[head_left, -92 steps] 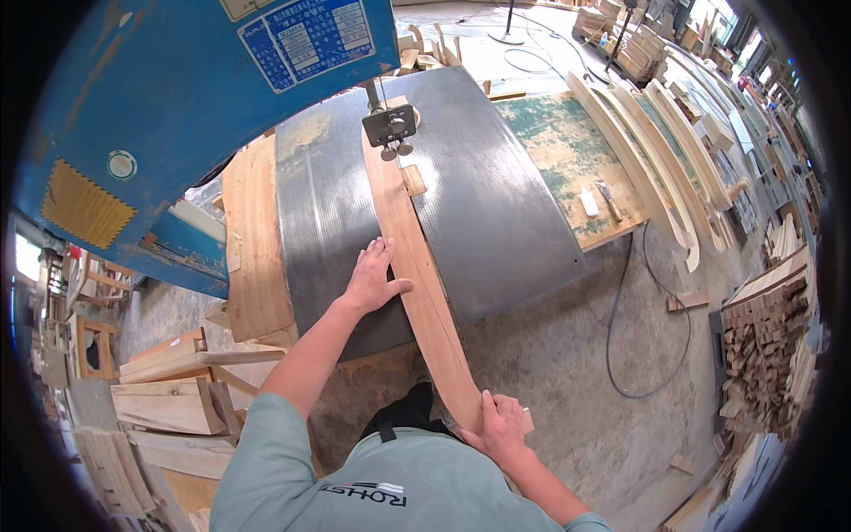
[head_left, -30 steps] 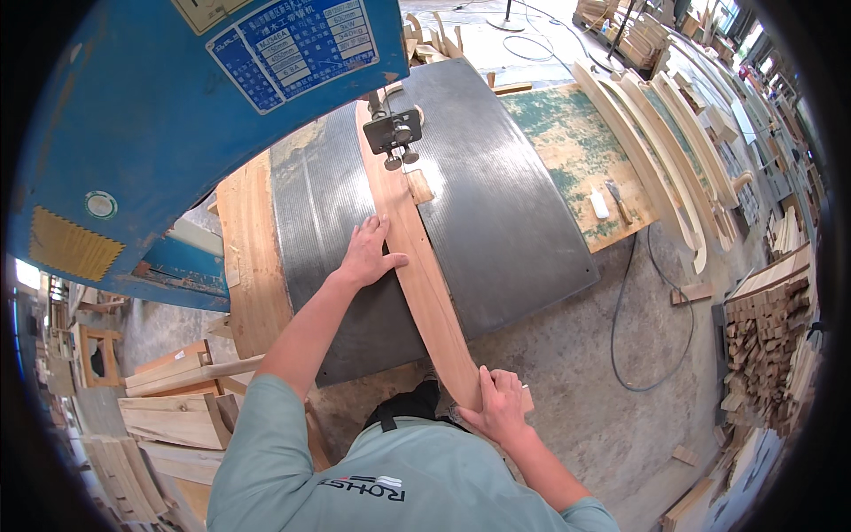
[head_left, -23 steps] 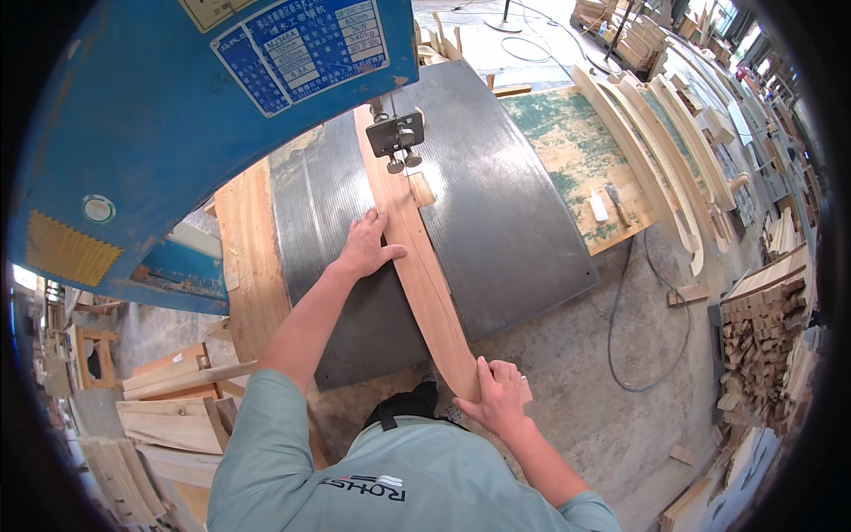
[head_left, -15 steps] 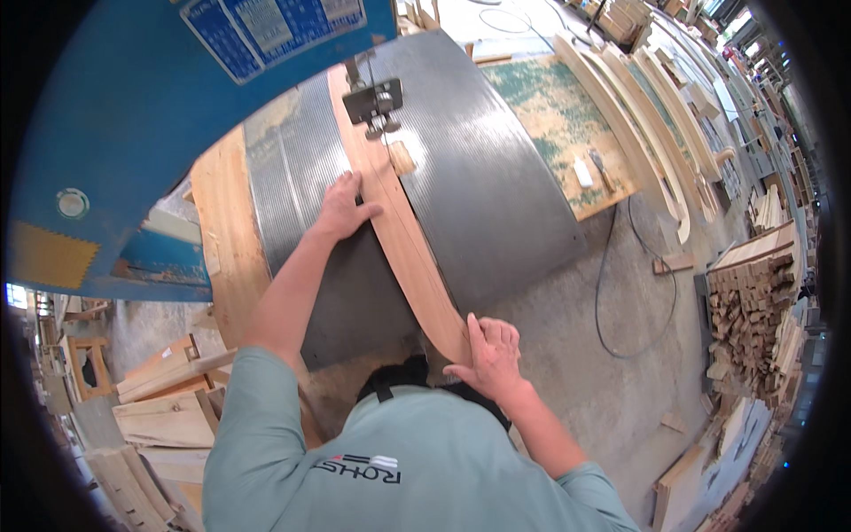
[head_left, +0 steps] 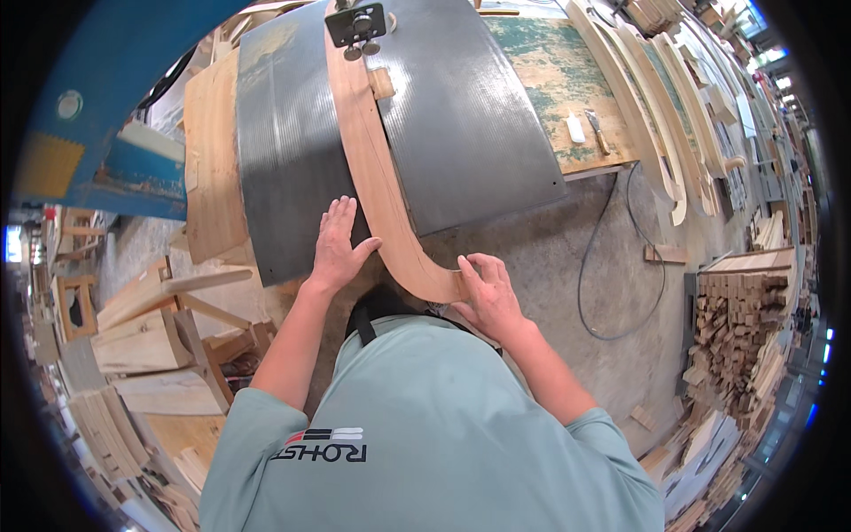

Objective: The person uses a band saw to cut a curved shape into a wooden furniture part. They guide the wood piece with both hands against the saw blade to follow a marked line, then set the finished piece aside.

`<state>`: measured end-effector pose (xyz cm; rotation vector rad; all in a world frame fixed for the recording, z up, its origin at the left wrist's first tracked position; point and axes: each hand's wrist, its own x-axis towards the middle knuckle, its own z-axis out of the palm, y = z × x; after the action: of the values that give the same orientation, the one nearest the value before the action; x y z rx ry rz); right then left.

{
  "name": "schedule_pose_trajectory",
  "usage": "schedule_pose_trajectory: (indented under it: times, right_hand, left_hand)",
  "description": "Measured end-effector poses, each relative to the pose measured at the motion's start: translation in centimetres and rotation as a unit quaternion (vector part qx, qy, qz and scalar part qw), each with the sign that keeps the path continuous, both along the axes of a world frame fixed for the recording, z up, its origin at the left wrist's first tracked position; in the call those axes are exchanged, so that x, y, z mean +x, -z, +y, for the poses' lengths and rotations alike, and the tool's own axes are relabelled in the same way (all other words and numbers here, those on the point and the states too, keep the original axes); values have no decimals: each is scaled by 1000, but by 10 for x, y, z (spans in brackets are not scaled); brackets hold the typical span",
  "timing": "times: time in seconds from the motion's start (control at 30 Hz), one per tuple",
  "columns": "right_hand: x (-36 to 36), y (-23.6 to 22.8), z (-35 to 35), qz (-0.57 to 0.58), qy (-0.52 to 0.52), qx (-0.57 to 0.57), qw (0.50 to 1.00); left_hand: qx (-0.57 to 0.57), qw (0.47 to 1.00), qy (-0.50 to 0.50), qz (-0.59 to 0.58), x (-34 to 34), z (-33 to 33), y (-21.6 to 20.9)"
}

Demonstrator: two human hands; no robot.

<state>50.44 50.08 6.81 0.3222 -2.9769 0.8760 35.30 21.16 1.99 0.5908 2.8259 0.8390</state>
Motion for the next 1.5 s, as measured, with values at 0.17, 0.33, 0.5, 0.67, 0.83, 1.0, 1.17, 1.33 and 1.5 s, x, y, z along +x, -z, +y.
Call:
schedule_pose_trajectory:
  times: [0.17, 0.33, 0.5, 0.67, 0.83, 1.0, 1.17, 1.33, 1.5]
  right_hand:
    - [-5, 9, 10, 20, -80, -31, 996]
    - [-14, 9, 16, 47, -93, -42, 994]
    - [-28, 8, 17, 34, -108, -18, 993]
    - [-29, 12, 29, 4, -136, -15, 991]
    - [-22, 21, 36, -11, -161, -14, 987]
    - [-29, 20, 35, -9, -162, 4, 987]
    - [-44, 10, 30, -2, -146, 2, 989]
    - [-62, 3, 25, -3, -131, 8, 991]
    - [-78, 4, 24, 0, -125, 21, 992]
  left_hand:
    - [6, 1000, 4, 11, 34, 9, 0]
    - [1, 1000, -1, 21, 37, 19, -5]
    - [-18, 1000, 0, -10, 27, 19, -10]
    - [-22, 1000, 13, -5, 35, 23, -14]
    - [-12, 1000, 13, -17, 51, 25, -20]
    - [-4, 1000, 9, -5, 48, 25, -14]
    - [-6, 1000, 15, -1, 30, 24, -11]
    - [-10, 1000, 21, 5, 9, 22, -9]
    - [-18, 1000, 25, 0, -12, 21, -9]
